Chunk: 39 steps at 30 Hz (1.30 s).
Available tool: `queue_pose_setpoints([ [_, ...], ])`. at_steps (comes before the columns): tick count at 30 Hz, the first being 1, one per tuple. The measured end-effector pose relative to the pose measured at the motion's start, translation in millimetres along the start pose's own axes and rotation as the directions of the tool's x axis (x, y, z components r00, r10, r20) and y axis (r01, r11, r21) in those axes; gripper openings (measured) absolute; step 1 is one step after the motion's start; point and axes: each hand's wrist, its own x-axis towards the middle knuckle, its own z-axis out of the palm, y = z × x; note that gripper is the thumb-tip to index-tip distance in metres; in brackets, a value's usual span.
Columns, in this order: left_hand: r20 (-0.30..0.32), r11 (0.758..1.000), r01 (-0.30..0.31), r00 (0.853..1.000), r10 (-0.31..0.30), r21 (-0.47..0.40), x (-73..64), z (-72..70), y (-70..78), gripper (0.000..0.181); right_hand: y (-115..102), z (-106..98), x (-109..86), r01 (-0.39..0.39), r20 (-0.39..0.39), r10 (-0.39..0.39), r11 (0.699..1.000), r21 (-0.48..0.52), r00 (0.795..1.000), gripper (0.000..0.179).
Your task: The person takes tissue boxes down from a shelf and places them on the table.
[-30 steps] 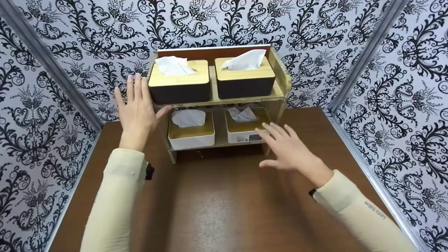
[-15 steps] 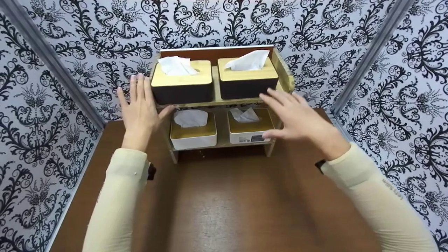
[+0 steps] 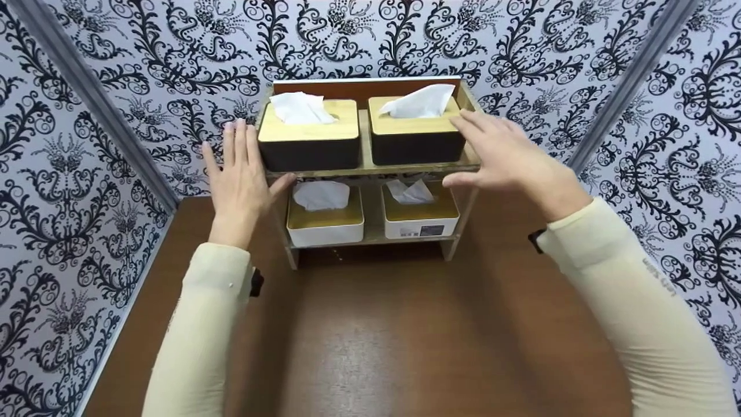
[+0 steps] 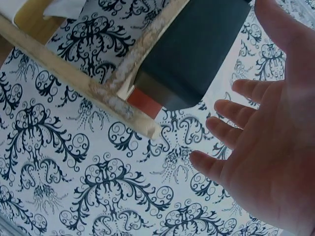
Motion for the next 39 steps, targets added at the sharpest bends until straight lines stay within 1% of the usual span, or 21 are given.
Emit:
queue_pose_setpoints([
  [6, 0.008, 1.0, 0.01, 1.0, -0.01, 0.002, -0.8, 0.4, -2.6, 0.11, 5.6, -4.8, 17.4, -0.055, 0.032, 0.054, 0.998, 0.03, 0.998, 0.114],
  [12, 0.019, 1.0, 0.011, 1.0, -0.011, 0.015, -1.4, 4.4, -0.6, 0.111, 16.3, -7.2, 34.6, -0.108, 0.058, 0.104, 0.992, 0.059, 0.993, 0.112],
  [19, -0.001, 1.0, 0.003, 1.0, -0.003, 0.025, -1.7, 6.8, 0.7, 0.111, 31.6, -6.1, 51.2, -0.133, 0.088, 0.131, 0.991, 0.014, 0.987, 0.115],
  [23, -0.008, 1.0, 0.006, 1.0, -0.006, 0.022, -1.2, 6.9, 1.3, 0.11, 36.8, -5.4, 58.3, -0.132, 0.107, 0.132, 0.991, -0.008, 0.985, 0.115],
  [27, -0.01, 1.0, 0.003, 1.0, -0.003, 0.02, -0.7, 6.4, 1.8, 0.11, 37.9, -6.1, 65.4, -0.122, 0.131, 0.122, 0.992, -0.004, 0.984, 0.115],
  [32, -0.026, 1.0, 0.003, 1.0, -0.003, 0.028, -0.1, 5.1, 0.1, 0.11, 33.6, -5.9, 77.6, -0.092, 0.147, 0.088, 0.996, 0.019, 0.985, 0.117],
  [35, -0.031, 1.0, 0.002, 1.0, -0.001, 0.027, 0.4, 5.1, -0.7, 0.11, 29.4, -5.5, 85.5, -0.079, 0.163, 0.075, 0.997, 0.016, 0.984, 0.118],
  [37, -0.029, 1.0, 0.002, 1.0, -0.002, 0.026, 1.0, 5.3, -0.6, 0.11, 27.0, -5.4, 90.7, -0.079, 0.181, 0.075, 0.997, 0.015, 0.981, 0.114],
  [39, -0.027, 1.0, 0.002, 1.0, -0.001, 0.026, 1.7, 6.0, -0.5, 0.11, 25.3, -4.9, 95.6, -0.077, 0.191, 0.072, 0.997, 0.018, 0.979, 0.107],
])
